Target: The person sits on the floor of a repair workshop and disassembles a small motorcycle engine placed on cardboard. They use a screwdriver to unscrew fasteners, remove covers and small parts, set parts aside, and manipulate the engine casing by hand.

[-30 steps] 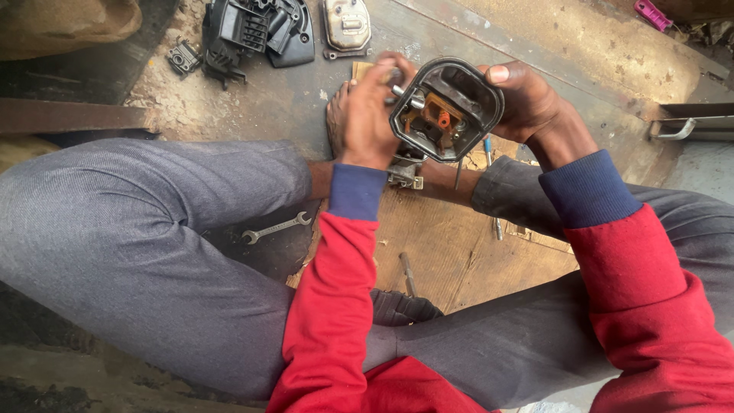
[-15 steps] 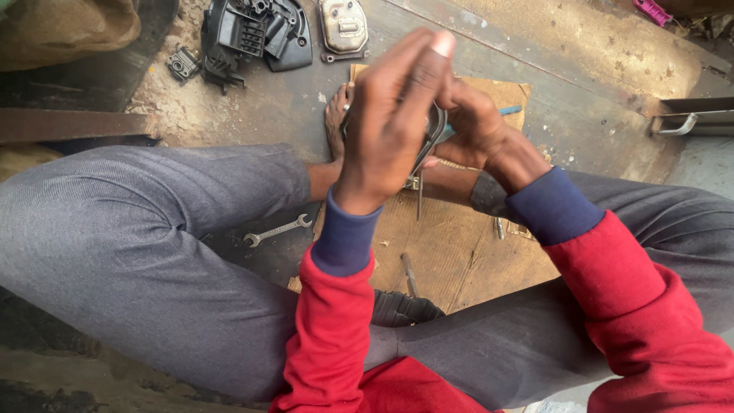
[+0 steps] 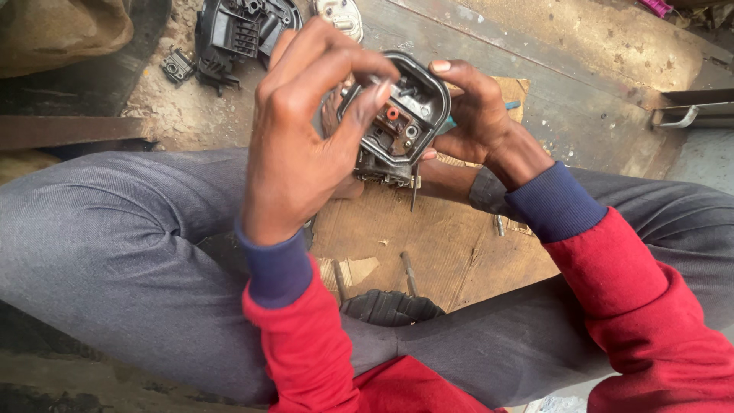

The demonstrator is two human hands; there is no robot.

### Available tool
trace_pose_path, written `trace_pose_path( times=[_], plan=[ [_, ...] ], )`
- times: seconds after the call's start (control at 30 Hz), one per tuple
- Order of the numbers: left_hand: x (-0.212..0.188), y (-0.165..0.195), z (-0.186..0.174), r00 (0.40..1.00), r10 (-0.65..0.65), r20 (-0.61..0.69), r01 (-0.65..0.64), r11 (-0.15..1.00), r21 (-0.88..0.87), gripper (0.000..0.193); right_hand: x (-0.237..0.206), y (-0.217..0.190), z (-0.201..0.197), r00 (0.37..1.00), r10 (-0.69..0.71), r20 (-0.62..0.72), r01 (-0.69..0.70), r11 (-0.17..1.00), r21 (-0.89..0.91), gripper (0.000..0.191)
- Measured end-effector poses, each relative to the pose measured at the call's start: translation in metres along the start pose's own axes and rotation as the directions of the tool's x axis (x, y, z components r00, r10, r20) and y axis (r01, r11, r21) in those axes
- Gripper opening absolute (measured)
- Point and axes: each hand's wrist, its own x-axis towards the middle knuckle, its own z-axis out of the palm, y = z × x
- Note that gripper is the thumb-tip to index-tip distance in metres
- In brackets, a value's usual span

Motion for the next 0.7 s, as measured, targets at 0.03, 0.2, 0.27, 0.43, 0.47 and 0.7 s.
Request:
trace_pose_path(
  times=[0.03, 0.2, 0.27, 0.43, 0.47, 0.7],
  plan=[
    [-0.002, 0.001, -0.005, 0.999, 0.037, 0.032, -0.041, 0.991, 0.131, 0.014, 0.000, -0.002, 0.001, 0.998, 0.007, -0.059, -0.006, 1.000, 0.006, 0.070],
    [-0.011, -0.002, 0.003, 0.980, -0.171, 0.100, 0.136, 0.948, 0.288, 0.027, -0.002, -0.004, 0.003, 0.998, -0.014, 0.062, 0.017, 0.998, -0.055, 0.068],
    [-0.014, -0.004, 0.005, 0.971, -0.210, 0.116, 0.159, 0.926, 0.343, 0.027, -0.002, -0.002, 0.004, 0.997, -0.008, 0.074, 0.015, 0.995, -0.097, 0.068],
    [-0.017, -0.008, 0.004, 0.940, -0.313, 0.134, 0.238, 0.886, 0.399, 0.022, 0.001, 0.001, 0.005, 0.999, 0.026, -0.044, -0.032, 0.986, -0.161, 0.065],
    [-0.017, -0.008, 0.004, 0.949, -0.284, 0.138, 0.210, 0.893, 0.398, 0.021, 0.002, 0.001, 0.005, 0.998, 0.027, -0.065, -0.038, 0.984, -0.172, 0.064],
    [-0.014, -0.007, 0.001, 0.981, -0.164, 0.101, 0.127, 0.945, 0.301, 0.019, 0.002, -0.002, 0.004, 0.997, 0.017, -0.070, -0.027, 0.988, -0.149, 0.059]
  ],
)
